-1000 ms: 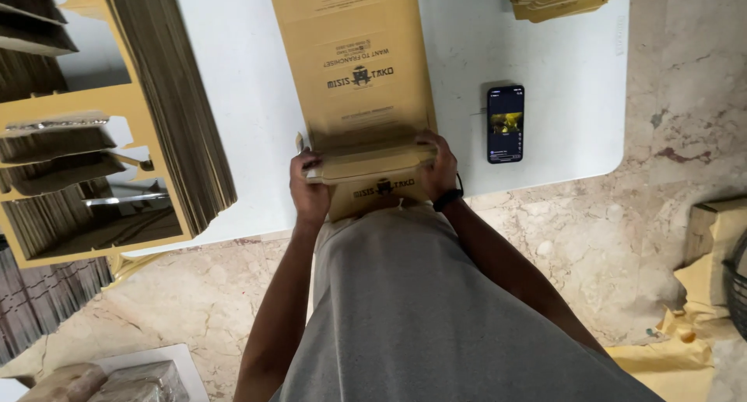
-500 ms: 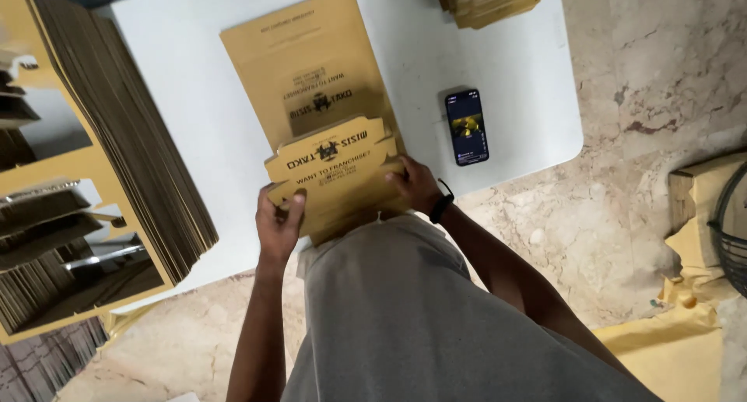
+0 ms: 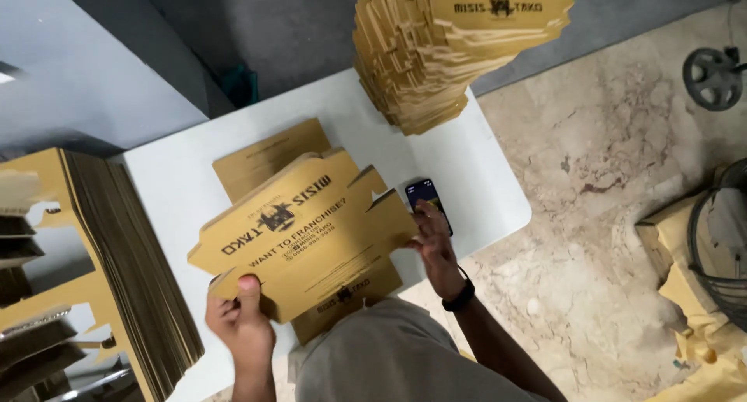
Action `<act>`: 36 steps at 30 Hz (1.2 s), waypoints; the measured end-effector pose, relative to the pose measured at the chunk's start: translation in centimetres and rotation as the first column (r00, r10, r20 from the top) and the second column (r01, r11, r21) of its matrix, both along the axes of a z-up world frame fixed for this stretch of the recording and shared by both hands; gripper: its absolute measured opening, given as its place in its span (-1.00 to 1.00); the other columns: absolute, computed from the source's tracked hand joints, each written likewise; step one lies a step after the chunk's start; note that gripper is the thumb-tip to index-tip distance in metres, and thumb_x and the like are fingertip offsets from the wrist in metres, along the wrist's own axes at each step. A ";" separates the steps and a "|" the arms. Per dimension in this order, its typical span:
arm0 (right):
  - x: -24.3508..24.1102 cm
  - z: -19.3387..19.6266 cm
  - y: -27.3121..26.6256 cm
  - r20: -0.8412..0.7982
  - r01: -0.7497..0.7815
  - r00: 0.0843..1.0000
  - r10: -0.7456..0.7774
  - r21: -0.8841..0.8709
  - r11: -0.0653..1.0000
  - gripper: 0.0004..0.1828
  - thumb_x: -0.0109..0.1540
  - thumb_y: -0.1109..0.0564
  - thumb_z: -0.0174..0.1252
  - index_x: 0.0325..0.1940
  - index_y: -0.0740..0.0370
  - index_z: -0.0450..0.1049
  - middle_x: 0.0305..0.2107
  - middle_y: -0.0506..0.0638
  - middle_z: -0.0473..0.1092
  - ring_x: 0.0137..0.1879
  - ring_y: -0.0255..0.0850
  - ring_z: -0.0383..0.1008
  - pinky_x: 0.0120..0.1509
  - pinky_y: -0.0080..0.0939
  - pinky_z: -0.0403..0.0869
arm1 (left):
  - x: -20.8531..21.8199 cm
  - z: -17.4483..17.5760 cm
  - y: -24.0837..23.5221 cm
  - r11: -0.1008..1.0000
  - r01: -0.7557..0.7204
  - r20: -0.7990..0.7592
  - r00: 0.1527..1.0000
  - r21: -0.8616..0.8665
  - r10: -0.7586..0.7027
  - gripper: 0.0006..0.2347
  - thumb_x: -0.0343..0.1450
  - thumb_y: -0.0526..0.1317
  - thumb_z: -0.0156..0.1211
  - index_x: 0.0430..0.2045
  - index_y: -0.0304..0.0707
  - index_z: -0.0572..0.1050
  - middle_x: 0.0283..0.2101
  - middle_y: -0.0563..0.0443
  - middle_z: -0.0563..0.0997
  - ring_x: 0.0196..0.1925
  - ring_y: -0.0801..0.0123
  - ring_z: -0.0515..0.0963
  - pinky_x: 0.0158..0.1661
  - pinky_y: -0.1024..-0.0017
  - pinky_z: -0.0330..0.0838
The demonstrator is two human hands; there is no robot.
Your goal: Folding flat cardboard sheets into boxes and stacking them.
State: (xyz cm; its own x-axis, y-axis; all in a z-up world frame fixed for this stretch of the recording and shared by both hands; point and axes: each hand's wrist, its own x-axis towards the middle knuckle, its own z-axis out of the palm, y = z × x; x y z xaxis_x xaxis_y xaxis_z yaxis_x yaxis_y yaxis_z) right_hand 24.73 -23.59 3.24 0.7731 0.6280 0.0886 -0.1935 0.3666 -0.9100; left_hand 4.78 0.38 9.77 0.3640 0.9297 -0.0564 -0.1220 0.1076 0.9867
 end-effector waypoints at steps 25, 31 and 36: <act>5.1 2.6 -0.5 -0.132 -0.025 0.986 -0.105 -0.731 0.682 -0.57 0.08 0.14 0.50 -0.09 0.48 0.59 -0.34 0.29 0.55 -0.21 0.00 0.57 -0.08 0.06 0.51 | -1.9 6.8 4.8 0.396 0.496 -0.549 0.835 0.773 0.026 -0.63 0.43 -0.05 0.27 0.13 -0.03 0.48 -0.02 0.00 0.54 0.03 0.13 0.57 0.12 0.13 0.41; 15.8 21.0 3.4 -0.197 0.190 0.950 -0.240 -0.241 0.952 -0.85 0.40 0.01 0.19 -0.04 0.08 0.42 -0.30 -0.14 0.48 -0.36 -0.40 0.56 -0.49 -0.61 0.54 | -7.0 -6.6 2.6 0.889 0.411 -0.764 0.634 0.201 -0.120 -0.68 0.44 -0.15 0.15 0.10 -0.10 0.49 0.10 0.03 0.64 -0.04 0.19 0.69 -0.07 0.15 0.56; 27.0 21.3 6.4 -0.435 0.524 0.786 -0.440 0.089 0.847 -0.66 0.29 0.29 0.18 0.14 0.47 0.50 0.07 0.36 0.59 0.27 0.22 0.66 0.27 0.17 0.76 | -8.4 -14.0 -2.3 0.785 0.414 -0.740 0.310 -0.461 -0.597 -0.58 0.45 -0.05 0.07 0.24 0.01 0.40 0.21 0.03 0.58 0.13 0.08 0.65 0.17 0.12 0.48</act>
State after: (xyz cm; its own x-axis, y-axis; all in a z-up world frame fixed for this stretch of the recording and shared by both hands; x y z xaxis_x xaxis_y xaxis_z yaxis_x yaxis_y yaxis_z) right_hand 51.75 -17.22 24.57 0.9655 0.1654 -0.2009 -0.2596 0.6664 -0.6990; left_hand -3.59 -1.89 -4.21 0.4489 0.5222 -0.7251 0.8515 -0.0040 0.5243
